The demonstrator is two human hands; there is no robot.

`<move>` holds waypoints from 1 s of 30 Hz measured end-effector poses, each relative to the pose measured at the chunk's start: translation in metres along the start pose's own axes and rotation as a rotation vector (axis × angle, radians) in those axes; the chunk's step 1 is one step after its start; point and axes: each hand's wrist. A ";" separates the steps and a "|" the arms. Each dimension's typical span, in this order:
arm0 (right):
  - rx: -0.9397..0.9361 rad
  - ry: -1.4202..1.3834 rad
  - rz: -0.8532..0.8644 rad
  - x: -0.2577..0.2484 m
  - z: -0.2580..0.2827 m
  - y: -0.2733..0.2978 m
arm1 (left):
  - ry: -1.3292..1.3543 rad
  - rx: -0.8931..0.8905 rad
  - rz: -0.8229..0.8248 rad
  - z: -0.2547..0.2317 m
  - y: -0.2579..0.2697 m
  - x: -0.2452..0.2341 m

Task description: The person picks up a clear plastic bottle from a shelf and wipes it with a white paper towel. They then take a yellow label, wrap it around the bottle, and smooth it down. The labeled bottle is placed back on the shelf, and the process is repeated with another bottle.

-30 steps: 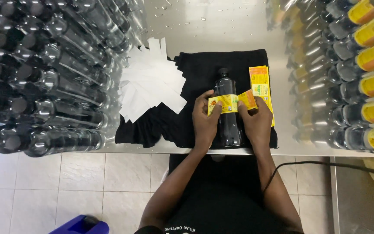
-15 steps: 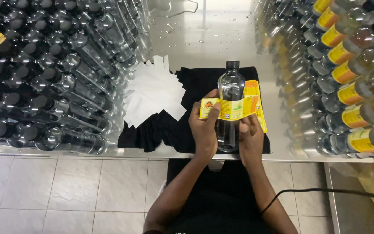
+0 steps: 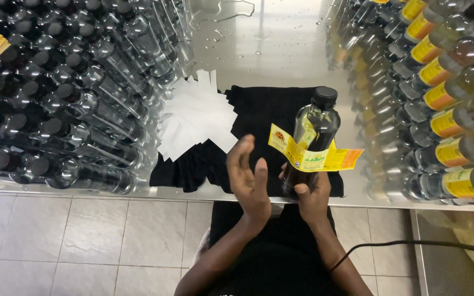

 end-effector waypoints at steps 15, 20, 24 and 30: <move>-0.338 0.802 -0.191 0.000 0.018 0.001 | 0.279 -0.422 0.176 -0.013 0.025 0.000; -0.292 0.923 -0.114 0.000 0.015 0.007 | 0.485 -0.668 -0.009 -0.014 0.005 0.003; -0.276 0.983 -0.100 0.008 0.028 0.007 | 0.465 -0.675 -0.133 -0.038 -0.015 0.020; -0.245 0.896 -0.046 0.000 0.028 0.009 | 0.577 -0.730 -0.218 -0.029 -0.019 0.022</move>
Point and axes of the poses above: each hand's wrist, its own y-axis away from the middle knuckle, its own x-axis out of the palm, z = x × y, and after that the axes turned 6 degrees about z, right-handed
